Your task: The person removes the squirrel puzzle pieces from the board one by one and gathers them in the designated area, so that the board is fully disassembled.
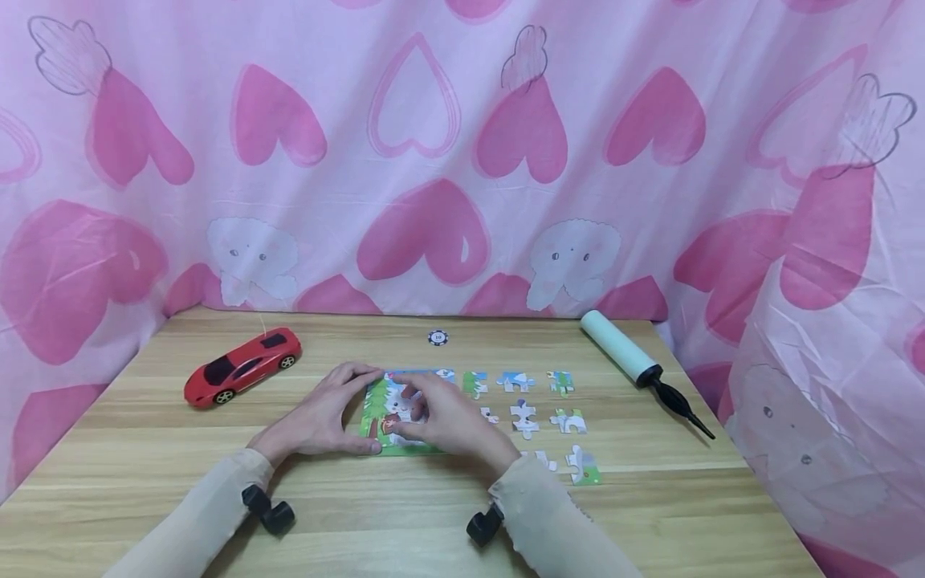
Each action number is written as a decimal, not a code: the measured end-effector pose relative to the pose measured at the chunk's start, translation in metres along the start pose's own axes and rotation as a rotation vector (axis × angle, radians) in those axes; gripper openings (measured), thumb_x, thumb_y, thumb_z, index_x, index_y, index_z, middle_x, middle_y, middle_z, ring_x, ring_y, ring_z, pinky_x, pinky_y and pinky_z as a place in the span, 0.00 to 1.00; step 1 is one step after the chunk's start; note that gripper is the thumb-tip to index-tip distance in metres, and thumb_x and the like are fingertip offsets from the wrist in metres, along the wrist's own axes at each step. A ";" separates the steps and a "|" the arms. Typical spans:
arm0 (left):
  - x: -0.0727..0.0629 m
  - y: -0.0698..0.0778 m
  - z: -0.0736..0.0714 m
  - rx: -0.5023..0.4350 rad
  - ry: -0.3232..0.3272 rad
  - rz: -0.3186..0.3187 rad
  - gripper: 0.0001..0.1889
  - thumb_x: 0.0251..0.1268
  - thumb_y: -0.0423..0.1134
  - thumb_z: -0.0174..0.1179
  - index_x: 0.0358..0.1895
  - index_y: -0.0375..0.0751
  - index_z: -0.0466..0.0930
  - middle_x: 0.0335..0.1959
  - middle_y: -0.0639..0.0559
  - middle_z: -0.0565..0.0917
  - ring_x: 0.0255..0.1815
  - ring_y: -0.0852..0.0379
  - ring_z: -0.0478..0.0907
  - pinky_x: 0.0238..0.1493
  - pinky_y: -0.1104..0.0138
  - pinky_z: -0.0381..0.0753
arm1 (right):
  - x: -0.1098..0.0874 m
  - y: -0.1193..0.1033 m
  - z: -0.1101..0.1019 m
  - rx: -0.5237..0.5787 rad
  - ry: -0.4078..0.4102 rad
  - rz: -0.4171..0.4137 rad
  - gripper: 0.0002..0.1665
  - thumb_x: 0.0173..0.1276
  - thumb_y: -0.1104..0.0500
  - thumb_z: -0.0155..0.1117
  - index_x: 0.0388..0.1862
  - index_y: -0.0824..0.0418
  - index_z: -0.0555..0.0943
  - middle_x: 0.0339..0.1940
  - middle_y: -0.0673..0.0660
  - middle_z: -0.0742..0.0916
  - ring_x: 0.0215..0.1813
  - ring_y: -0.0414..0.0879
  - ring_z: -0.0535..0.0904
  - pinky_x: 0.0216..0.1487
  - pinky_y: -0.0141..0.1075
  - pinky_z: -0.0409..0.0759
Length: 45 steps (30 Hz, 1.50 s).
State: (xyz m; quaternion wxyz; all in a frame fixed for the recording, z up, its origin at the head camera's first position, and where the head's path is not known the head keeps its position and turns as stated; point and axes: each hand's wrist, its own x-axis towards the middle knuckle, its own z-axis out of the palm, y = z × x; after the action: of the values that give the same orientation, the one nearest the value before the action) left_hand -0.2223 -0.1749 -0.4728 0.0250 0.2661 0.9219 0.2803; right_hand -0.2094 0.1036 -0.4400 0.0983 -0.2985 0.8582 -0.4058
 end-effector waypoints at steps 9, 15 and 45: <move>0.001 0.000 0.001 -0.017 -0.003 -0.006 0.66 0.48 0.79 0.78 0.88 0.47 0.66 0.82 0.48 0.67 0.81 0.45 0.63 0.85 0.36 0.63 | -0.001 0.006 0.007 -0.118 0.000 -0.005 0.45 0.71 0.48 0.84 0.83 0.51 0.75 0.59 0.48 0.85 0.47 0.40 0.81 0.43 0.32 0.84; 0.001 -0.001 0.000 -0.010 -0.003 -0.002 0.66 0.48 0.79 0.78 0.88 0.46 0.66 0.82 0.47 0.67 0.82 0.43 0.63 0.85 0.34 0.63 | 0.000 0.008 0.013 -0.165 -0.013 -0.017 0.44 0.70 0.47 0.84 0.82 0.49 0.77 0.59 0.45 0.84 0.49 0.39 0.79 0.46 0.32 0.83; 0.000 -0.001 -0.004 -0.005 -0.052 0.011 0.68 0.49 0.78 0.79 0.89 0.44 0.63 0.84 0.47 0.65 0.84 0.43 0.59 0.86 0.34 0.61 | 0.000 0.003 0.013 -0.145 -0.128 -0.004 0.36 0.74 0.53 0.79 0.79 0.46 0.81 0.69 0.47 0.76 0.63 0.41 0.76 0.64 0.34 0.80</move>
State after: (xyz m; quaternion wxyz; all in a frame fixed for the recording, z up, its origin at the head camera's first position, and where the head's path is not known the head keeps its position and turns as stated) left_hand -0.2240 -0.1779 -0.4699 0.0481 0.2783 0.9187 0.2760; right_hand -0.2058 0.0968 -0.4503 0.1304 -0.3321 0.8765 -0.3231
